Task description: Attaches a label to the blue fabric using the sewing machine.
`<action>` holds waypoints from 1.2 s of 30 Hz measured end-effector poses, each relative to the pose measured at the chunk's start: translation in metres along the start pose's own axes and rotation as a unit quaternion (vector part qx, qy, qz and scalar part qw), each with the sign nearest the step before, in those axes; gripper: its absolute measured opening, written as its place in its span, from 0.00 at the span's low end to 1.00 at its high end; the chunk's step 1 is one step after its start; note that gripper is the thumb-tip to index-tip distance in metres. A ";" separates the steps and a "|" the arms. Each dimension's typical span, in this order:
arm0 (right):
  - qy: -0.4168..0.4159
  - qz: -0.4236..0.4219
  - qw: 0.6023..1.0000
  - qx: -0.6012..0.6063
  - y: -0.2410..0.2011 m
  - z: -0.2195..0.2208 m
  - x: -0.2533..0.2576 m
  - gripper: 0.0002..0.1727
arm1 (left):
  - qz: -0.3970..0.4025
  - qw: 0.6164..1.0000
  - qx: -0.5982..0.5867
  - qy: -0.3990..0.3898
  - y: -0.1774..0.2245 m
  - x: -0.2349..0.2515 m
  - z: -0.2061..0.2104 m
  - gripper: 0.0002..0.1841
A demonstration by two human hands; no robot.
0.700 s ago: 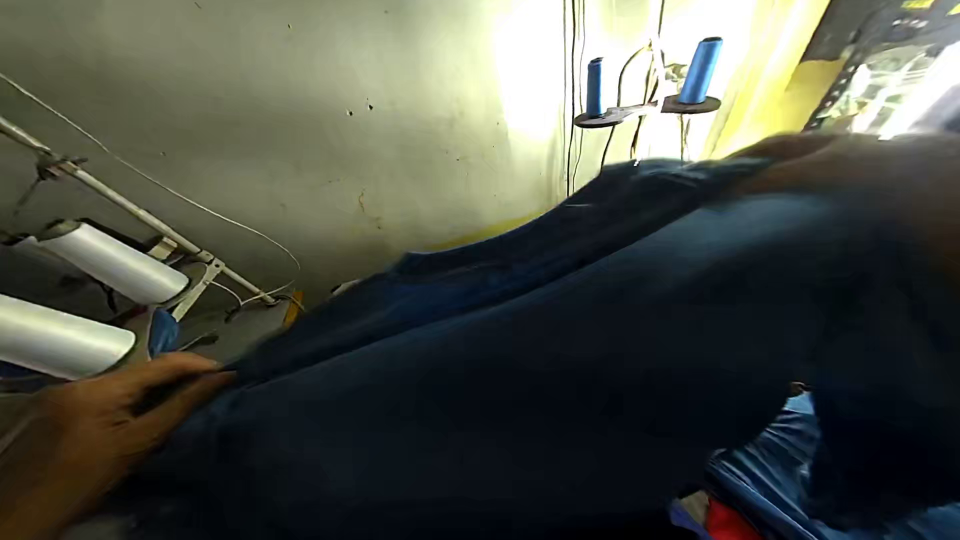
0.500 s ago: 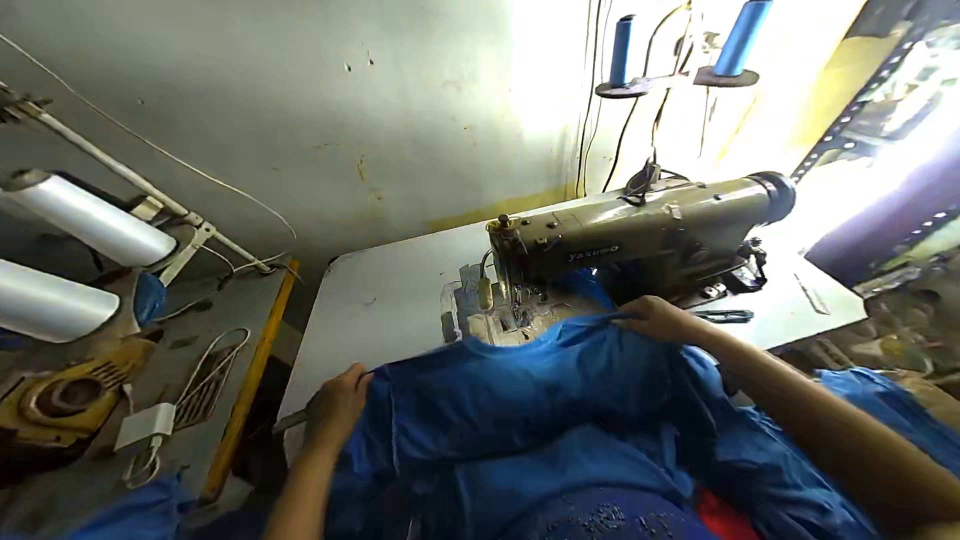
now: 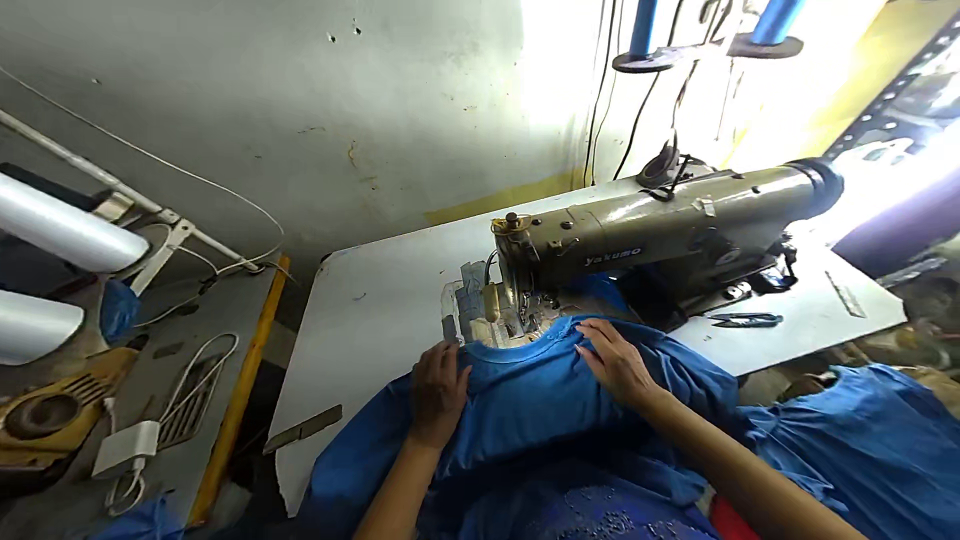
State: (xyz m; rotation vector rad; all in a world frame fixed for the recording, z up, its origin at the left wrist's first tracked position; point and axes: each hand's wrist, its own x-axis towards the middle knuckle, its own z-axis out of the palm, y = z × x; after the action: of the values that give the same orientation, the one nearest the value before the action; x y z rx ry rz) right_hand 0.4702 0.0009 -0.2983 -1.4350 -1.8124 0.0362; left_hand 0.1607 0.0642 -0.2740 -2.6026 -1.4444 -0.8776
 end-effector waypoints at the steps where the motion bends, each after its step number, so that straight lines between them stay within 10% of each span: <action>1: 0.005 0.020 1.000 0.006 0.002 -0.001 0.005 0.18 | -0.028 0.999 -0.014 -0.011 -0.004 0.004 0.000 0.16; 10: -0.035 0.088 0.994 -0.056 0.016 -0.002 0.032 0.12 | -0.136 0.984 -0.079 -0.084 -0.010 0.039 -0.003 0.10; 18: -0.064 0.077 0.994 -0.042 0.030 -0.010 0.038 0.11 | 0.090 0.995 0.026 0.041 0.000 0.023 0.025 0.10; 22: -0.114 0.109 0.984 -0.085 0.026 -0.006 0.060 0.15 | -0.015 0.998 0.037 -0.050 0.022 0.014 0.017 0.14; 26: -0.185 0.191 0.958 -0.110 0.019 -0.002 0.093 0.18 | -0.069 0.989 0.040 -0.122 0.037 0.002 0.021 0.41; 36: -0.184 0.106 0.975 -0.063 0.007 -0.009 0.063 0.21 | -0.091 0.978 0.053 -0.179 0.044 0.014 0.017 0.35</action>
State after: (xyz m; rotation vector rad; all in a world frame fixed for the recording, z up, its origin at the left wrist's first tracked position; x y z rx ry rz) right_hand 0.4790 0.0521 -0.2603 -1.8004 -1.9735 0.3213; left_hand 0.2095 0.0551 -0.2710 -2.6786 -1.7797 -0.3344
